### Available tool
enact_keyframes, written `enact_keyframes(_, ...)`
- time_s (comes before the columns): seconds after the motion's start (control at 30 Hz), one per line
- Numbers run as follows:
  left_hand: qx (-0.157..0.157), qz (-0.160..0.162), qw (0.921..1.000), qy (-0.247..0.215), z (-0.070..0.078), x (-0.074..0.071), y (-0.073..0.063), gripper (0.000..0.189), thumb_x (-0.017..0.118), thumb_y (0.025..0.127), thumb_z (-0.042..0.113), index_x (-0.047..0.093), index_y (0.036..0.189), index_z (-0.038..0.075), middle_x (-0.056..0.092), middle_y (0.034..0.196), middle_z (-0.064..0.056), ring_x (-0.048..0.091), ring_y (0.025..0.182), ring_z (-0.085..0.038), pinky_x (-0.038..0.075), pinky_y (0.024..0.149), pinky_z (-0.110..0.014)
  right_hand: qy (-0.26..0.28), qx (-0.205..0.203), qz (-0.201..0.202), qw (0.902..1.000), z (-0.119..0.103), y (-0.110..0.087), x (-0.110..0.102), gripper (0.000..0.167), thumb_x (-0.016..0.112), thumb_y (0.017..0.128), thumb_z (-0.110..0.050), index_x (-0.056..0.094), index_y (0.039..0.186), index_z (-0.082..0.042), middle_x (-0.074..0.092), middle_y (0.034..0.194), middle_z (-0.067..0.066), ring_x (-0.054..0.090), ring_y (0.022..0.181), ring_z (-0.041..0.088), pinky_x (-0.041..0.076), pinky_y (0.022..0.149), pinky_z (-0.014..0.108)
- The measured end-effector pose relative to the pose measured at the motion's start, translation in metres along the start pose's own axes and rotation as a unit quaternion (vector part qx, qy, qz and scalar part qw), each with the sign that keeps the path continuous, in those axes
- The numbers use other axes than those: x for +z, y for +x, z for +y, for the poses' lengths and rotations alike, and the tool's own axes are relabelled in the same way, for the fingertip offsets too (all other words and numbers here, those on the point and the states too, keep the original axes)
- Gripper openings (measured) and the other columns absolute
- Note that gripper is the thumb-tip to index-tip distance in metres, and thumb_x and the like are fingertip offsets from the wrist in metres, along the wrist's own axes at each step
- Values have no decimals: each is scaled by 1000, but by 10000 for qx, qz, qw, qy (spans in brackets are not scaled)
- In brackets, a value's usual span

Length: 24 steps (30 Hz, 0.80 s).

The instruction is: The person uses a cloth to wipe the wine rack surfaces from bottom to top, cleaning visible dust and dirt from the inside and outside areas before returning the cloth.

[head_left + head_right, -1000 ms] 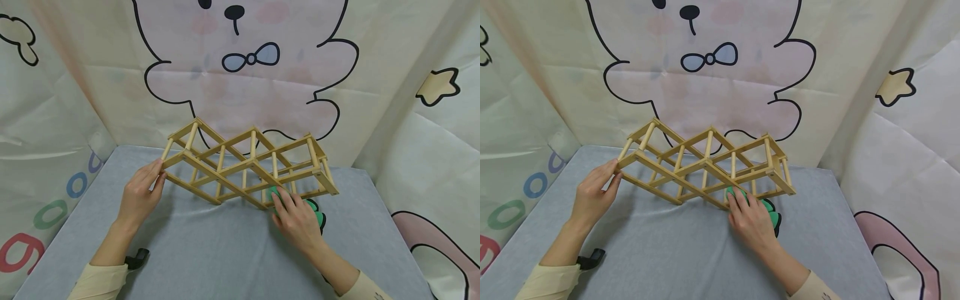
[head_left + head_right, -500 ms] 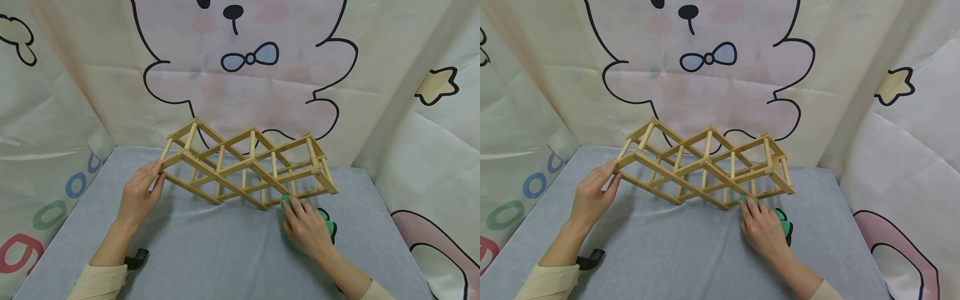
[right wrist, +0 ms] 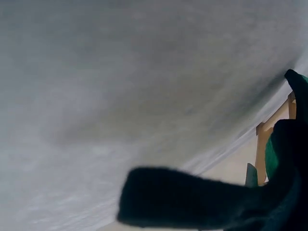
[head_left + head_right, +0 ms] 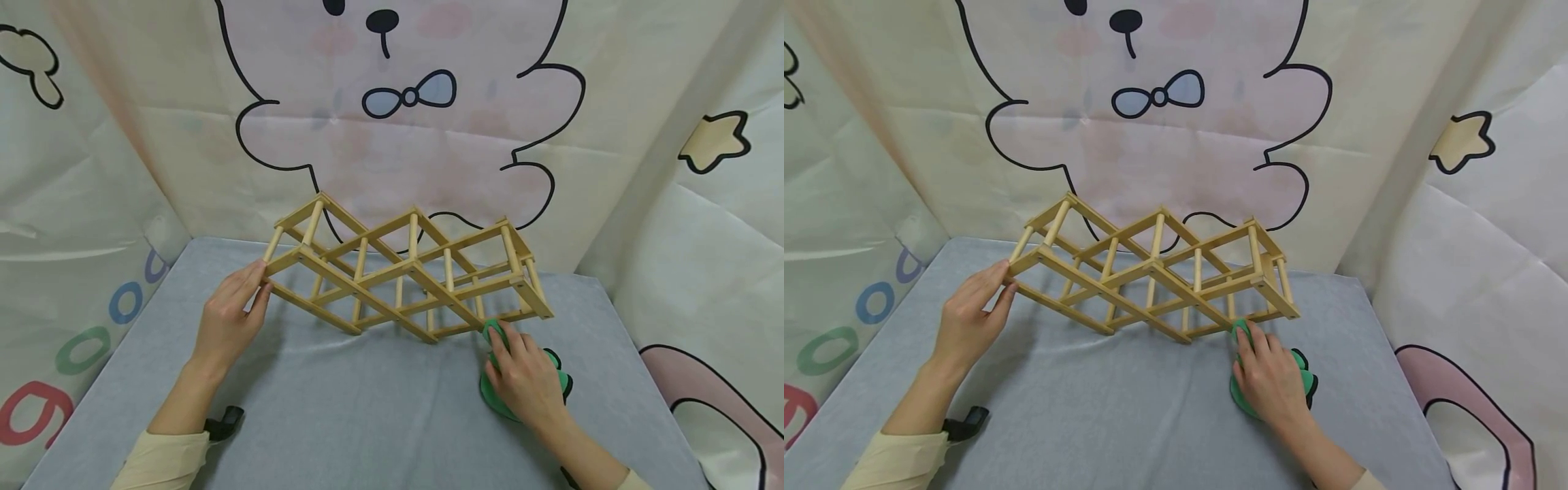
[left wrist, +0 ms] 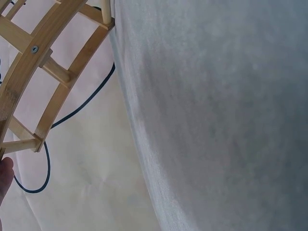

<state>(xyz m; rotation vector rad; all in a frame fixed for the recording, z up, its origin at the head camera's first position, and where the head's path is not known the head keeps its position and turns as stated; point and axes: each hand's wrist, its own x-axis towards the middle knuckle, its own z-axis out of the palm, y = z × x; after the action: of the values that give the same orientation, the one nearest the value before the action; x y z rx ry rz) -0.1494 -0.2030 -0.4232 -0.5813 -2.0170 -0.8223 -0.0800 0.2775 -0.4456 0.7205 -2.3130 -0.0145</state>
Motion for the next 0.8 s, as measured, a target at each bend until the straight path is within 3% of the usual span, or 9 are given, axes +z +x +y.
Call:
enact_keyframes(0.27, -16, 13, 10000, 3, 0, 0, -1, 49, 79, 80, -17, 70, 127, -9, 72, 123, -25, 70, 107, -46, 45, 112, -20, -6, 205, 362, 9991, 11, -5, -4, 44, 51, 98, -21, 72, 119, 12, 65, 119, 32, 62, 72, 46, 53, 45, 50)
enact_keyframes(0.5, -38, 17, 10000, 4, 0, 0, -1, 49, 79, 80, -17, 70, 127, -9, 72, 123, -25, 70, 108, -46, 47, 111, -22, -41, 350, 625, 9974, 19, -8, -10, 46, 50, 100, -25, 72, 119, 11, 65, 120, 32, 62, 72, 48, 55, 50, 55)
enact_keyframes(0.8, -33, 2, 10000, 38, 0, 0, -1, 49, 79, 80, -17, 70, 127, -9, 72, 124, -25, 70, 107, -46, 48, 110, -24, -192, 230, 1044, 9941, 26, -10, -19, 44, 55, 100, -27, 74, 117, 9, 68, 120, 31, 64, 72, 49, 55, 49, 57)
